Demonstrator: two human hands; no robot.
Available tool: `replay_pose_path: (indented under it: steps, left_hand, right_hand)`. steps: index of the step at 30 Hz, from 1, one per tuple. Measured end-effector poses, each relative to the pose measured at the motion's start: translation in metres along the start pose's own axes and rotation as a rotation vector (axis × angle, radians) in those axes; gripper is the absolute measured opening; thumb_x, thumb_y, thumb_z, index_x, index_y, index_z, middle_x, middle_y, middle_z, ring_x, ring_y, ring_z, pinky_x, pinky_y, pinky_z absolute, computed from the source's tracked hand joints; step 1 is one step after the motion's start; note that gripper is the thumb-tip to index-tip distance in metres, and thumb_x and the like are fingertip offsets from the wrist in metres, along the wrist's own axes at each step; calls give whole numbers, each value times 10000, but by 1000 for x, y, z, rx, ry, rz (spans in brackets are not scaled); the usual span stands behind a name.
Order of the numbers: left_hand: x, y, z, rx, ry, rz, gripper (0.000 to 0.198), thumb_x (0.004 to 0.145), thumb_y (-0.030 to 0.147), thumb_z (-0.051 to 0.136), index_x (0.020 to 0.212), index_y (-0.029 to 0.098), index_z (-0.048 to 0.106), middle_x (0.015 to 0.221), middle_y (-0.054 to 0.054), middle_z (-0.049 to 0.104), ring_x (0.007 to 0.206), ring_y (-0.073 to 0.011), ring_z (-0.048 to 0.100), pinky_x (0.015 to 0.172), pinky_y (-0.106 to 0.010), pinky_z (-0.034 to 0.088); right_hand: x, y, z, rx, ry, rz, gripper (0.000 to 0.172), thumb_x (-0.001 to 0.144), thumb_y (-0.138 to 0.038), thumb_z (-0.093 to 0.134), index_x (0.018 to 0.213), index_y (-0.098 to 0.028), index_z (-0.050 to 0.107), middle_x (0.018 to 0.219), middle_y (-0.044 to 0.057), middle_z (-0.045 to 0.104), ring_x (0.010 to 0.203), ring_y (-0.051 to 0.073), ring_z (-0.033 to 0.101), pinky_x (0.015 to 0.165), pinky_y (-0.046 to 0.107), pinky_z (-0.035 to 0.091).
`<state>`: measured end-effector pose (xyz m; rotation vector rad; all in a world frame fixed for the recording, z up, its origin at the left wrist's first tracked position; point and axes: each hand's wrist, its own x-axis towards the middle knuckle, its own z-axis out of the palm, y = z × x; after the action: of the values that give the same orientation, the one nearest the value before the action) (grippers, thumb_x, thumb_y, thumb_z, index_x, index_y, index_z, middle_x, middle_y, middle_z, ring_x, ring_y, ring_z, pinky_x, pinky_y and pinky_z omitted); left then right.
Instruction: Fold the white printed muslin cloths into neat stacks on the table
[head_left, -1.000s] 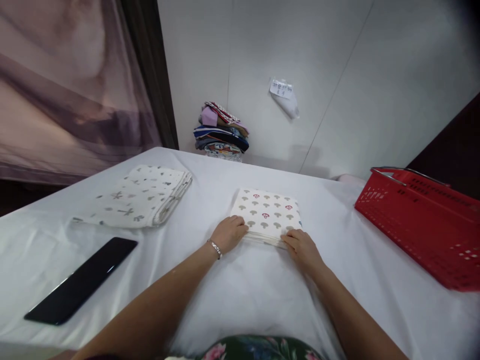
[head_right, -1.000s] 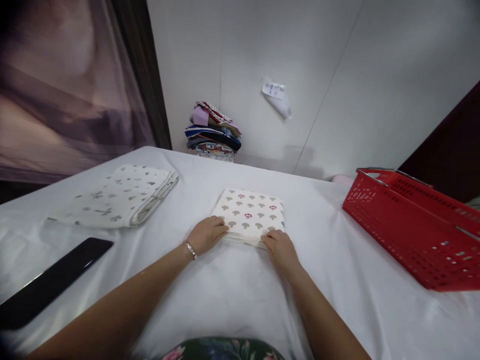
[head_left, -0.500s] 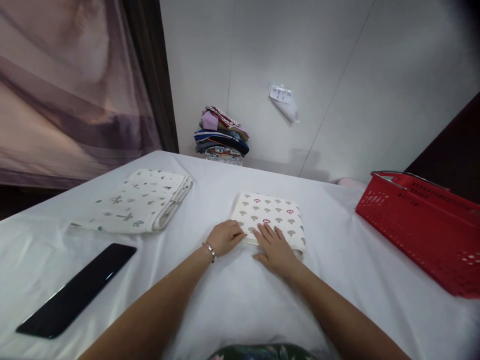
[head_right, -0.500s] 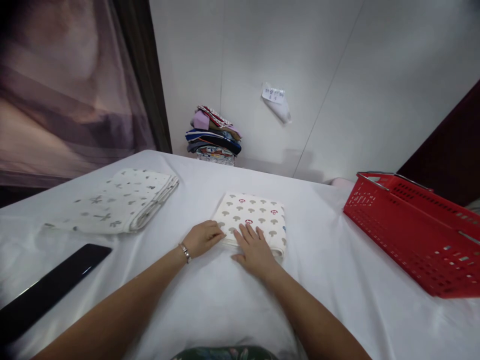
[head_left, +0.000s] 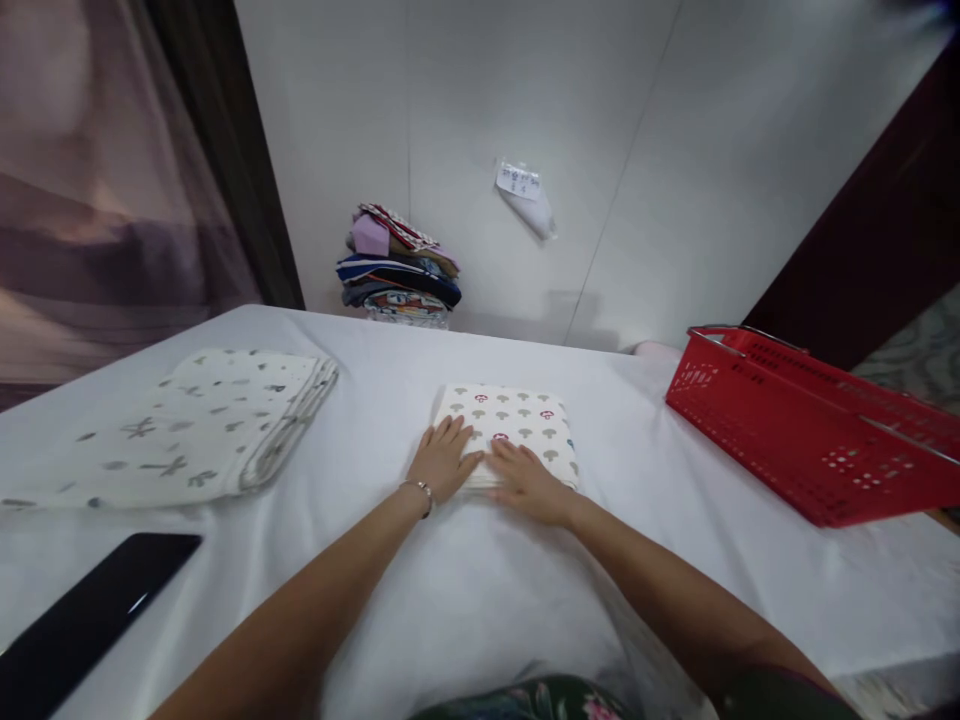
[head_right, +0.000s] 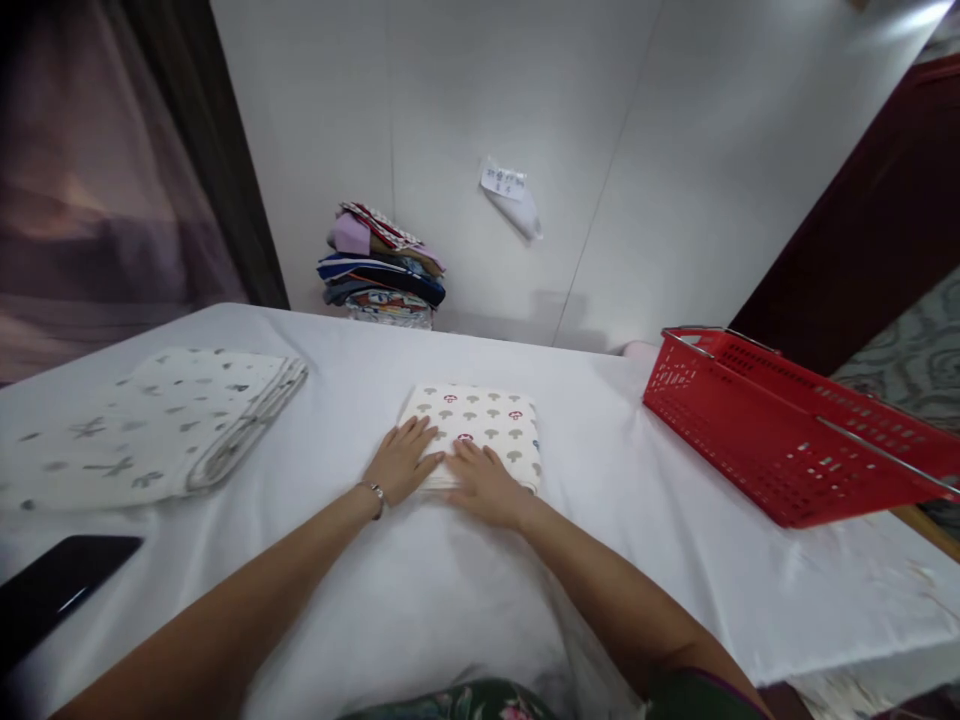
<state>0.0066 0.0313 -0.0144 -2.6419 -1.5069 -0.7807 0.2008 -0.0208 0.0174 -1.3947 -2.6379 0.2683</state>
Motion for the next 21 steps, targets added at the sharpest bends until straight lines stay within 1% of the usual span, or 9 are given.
replay_pose_path:
  steps: [3, 4, 6, 9, 12, 14, 17, 19, 21]
  left_hand:
    - [-5, -6, 9, 6, -30, -28, 464, 872, 460, 363, 1252, 216, 470, 1391, -101, 389, 1296, -286, 296, 1009, -524, 263]
    - [-7, -7, 9, 4, -32, -26, 469, 874, 464, 354, 1257, 216, 465, 1393, -100, 386, 1298, -286, 291, 1011, -529, 256]
    - [-7, -6, 7, -2, -44, -26, 475, 878, 463, 342, 1263, 209, 460, 1390, -104, 390, 1299, -289, 286, 1009, -541, 253]
    - [-7, -4, 4, -9, -53, -26, 476, 882, 464, 331, 1264, 209, 456, 1384, -103, 398, 1302, -287, 281, 1000, -549, 263]
    - [-8, -4, 5, -22, -40, -28, 465, 881, 467, 336, 1260, 226, 455, 1384, -92, 400, 1302, -277, 283, 993, -528, 280]
    - [-8, -6, 6, -46, -34, -37, 459, 877, 470, 348, 1256, 236, 458, 1384, -85, 402, 1303, -272, 281, 992, -514, 287]
    - [-8, -11, 7, -128, -45, -58, 473, 856, 489, 388, 1252, 241, 465, 1380, -78, 410, 1300, -263, 295, 996, -486, 305]
    - [-6, -15, 5, -213, -54, -121, 493, 842, 492, 409, 1255, 229, 468, 1390, -73, 396, 1306, -241, 294, 1021, -437, 306]
    - [1, -19, 1, -286, -53, -249, 500, 836, 472, 421, 1256, 207, 474, 1413, -69, 360, 1317, -214, 277, 1055, -372, 283]
  right_hand:
    - [3, 26, -13, 5, 91, 222, 595, 890, -539, 289, 1391, -217, 276, 1483, 89, 157, 1368, 237, 64, 1070, 499, 126]
    - [3, 35, -14, -9, 110, 303, 597, 888, -535, 300, 1382, -201, 294, 1482, 102, 157, 1367, 250, 61, 1063, 514, 124]
    - [2, 52, -11, -14, 99, 412, 593, 888, -525, 313, 1370, -179, 312, 1478, 120, 165, 1363, 264, 81, 1051, 524, 151]
    - [0, 66, -1, 10, 79, 451, 577, 892, -525, 298, 1363, -192, 315, 1479, 113, 163, 1361, 259, 97, 1042, 516, 186]
    - [-3, 70, 9, 35, 123, 430, 576, 884, -541, 305, 1353, -207, 333, 1478, 103, 171, 1363, 257, 88, 1044, 522, 186]
    - [-4, 72, 13, 81, 180, 405, 560, 874, -526, 345, 1331, -204, 375, 1470, 103, 202, 1360, 258, 105, 1049, 518, 192]
    - [-5, 79, 20, 224, 343, 403, 543, 846, -469, 432, 1310, -187, 422, 1468, 97, 208, 1360, 255, 105, 1069, 493, 189]
    - [-7, 85, 23, 379, 452, 492, 572, 819, -451, 473, 1324, -192, 412, 1476, 80, 186, 1361, 249, 106, 1085, 461, 181]
    - [-8, 92, 24, 553, 504, 628, 629, 783, -458, 518, 1345, -210, 385, 1470, 65, 212, 1352, 242, 159, 1093, 415, 190]
